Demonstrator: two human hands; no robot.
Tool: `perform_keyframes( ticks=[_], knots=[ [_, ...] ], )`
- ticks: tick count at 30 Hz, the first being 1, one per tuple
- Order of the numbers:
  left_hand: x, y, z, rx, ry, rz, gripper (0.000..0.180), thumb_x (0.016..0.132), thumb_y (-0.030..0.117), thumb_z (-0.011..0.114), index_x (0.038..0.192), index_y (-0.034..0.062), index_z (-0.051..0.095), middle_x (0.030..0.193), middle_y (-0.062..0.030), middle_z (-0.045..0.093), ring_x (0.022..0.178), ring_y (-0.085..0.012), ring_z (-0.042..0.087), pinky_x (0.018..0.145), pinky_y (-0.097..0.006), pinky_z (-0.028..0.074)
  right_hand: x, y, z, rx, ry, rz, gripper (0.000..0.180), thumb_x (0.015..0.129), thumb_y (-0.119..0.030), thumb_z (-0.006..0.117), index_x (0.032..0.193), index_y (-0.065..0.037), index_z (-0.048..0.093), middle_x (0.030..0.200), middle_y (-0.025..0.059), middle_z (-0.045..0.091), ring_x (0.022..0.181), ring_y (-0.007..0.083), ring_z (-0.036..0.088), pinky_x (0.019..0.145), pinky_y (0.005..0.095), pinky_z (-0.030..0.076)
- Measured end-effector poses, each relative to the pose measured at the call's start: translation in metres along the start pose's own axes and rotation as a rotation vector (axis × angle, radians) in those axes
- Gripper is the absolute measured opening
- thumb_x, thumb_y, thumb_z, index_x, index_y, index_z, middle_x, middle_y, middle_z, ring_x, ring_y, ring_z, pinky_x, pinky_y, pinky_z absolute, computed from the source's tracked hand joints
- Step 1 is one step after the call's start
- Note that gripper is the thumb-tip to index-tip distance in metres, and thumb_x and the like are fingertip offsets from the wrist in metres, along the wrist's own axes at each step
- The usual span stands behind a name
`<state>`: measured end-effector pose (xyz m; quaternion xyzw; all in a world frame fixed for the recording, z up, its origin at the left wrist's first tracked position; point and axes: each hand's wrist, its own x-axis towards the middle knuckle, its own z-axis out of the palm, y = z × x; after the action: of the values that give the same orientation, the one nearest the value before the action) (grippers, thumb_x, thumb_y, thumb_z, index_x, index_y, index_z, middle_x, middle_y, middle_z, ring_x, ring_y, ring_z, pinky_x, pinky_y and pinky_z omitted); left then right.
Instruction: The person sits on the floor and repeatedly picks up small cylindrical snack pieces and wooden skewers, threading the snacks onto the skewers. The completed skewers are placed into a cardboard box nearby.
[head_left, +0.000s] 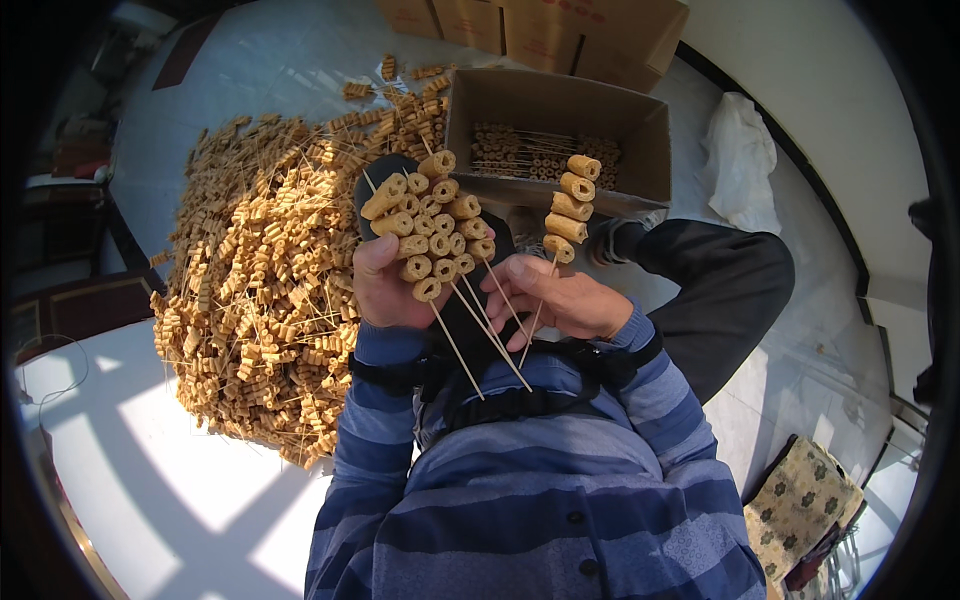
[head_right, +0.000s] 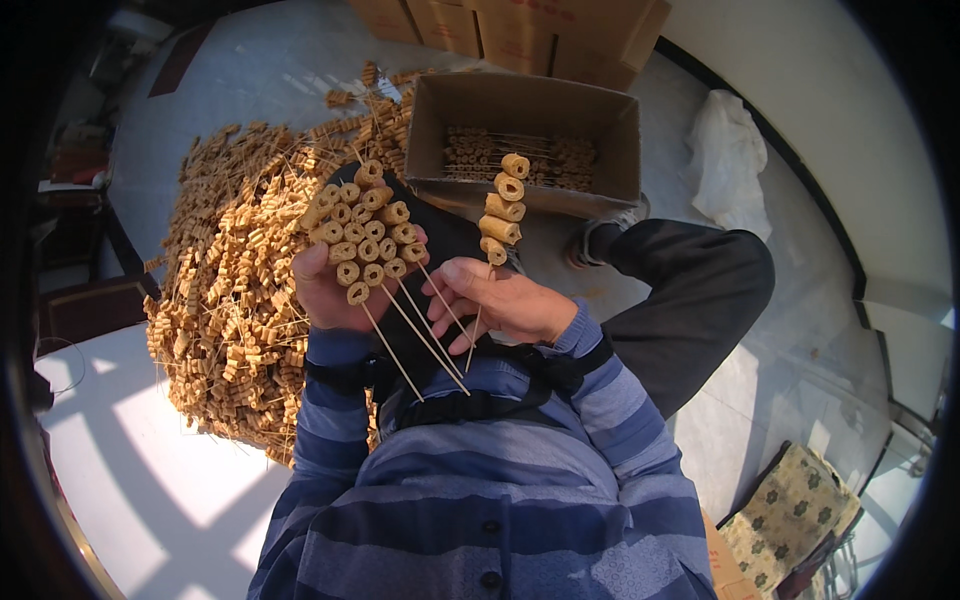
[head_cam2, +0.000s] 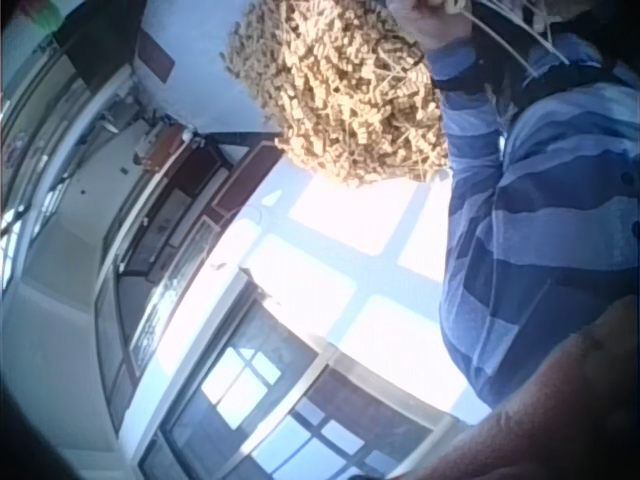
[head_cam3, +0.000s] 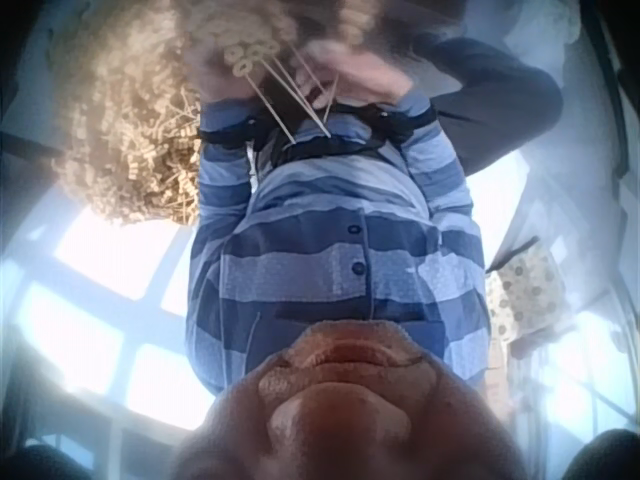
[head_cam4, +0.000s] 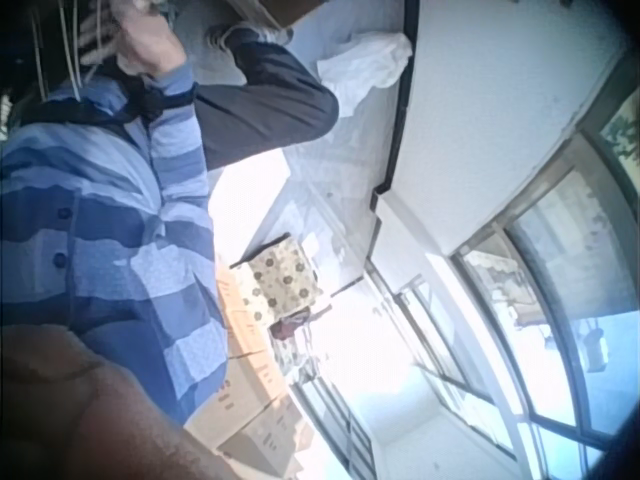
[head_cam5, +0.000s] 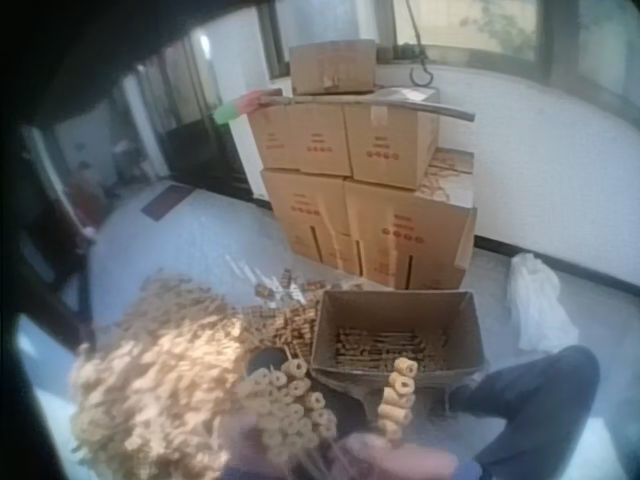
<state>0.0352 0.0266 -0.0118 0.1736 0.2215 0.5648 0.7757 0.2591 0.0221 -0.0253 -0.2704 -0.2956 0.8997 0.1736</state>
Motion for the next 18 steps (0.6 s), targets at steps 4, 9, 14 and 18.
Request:
perform_keyframes(
  ticks=[4,9,14,18],
  knots=[
    [0.003,0.004,0.0,0.066,-0.006,0.027,0.082,0.079,0.039,0.068,0.145,-0.001,0.041,0.129,-0.0231,0.06,0.115,-0.0436,0.062,0.097,-0.056,0.054,-0.004,-0.013,-0.007,-0.217,0.3,-0.045,0.047,0.106,-0.047,0.046,0.121,-0.003,0.053,0.092,0.0078,0.06,0.081,0.0164,0.066,0.068,0.0283,0.058],
    [0.004,-0.005,0.005,0.1,-0.077,-0.025,0.083,0.079,0.032,0.066,0.148,-0.0034,0.034,0.135,-0.0233,0.055,0.122,-0.0374,0.059,0.106,-0.05,0.048,-0.006,-0.042,-0.002,-0.164,0.513,-0.299,0.033,0.102,-0.036,0.061,0.114,-0.005,0.057,0.074,-0.0045,0.049,0.055,0.0054,0.045,0.047,0.0209,0.035],
    [0.005,-0.012,0.016,0.15,-0.086,-0.083,0.085,0.081,0.032,0.065,0.151,-0.001,0.031,0.142,-0.02,0.05,0.127,-0.0333,0.055,0.107,-0.046,0.047,-0.003,-0.067,0.023,-0.315,0.521,-0.448,0.036,0.098,-0.031,0.069,0.116,-0.002,0.059,0.09,-0.0024,0.057,0.074,0.0041,0.049,0.065,0.0206,0.045],
    [0.005,-0.008,0.021,0.195,-0.119,-0.144,0.087,0.081,0.032,0.065,0.153,-0.0013,0.028,0.145,-0.0188,0.048,0.128,-0.0322,0.054,0.108,-0.045,0.046,0.014,-0.075,0.033,-0.194,0.417,-0.505,0.04,0.101,-0.036,0.063,0.122,-0.002,0.061,0.089,-0.0024,0.058,0.074,0.0041,0.048,0.066,0.021,0.044]
  ],
)
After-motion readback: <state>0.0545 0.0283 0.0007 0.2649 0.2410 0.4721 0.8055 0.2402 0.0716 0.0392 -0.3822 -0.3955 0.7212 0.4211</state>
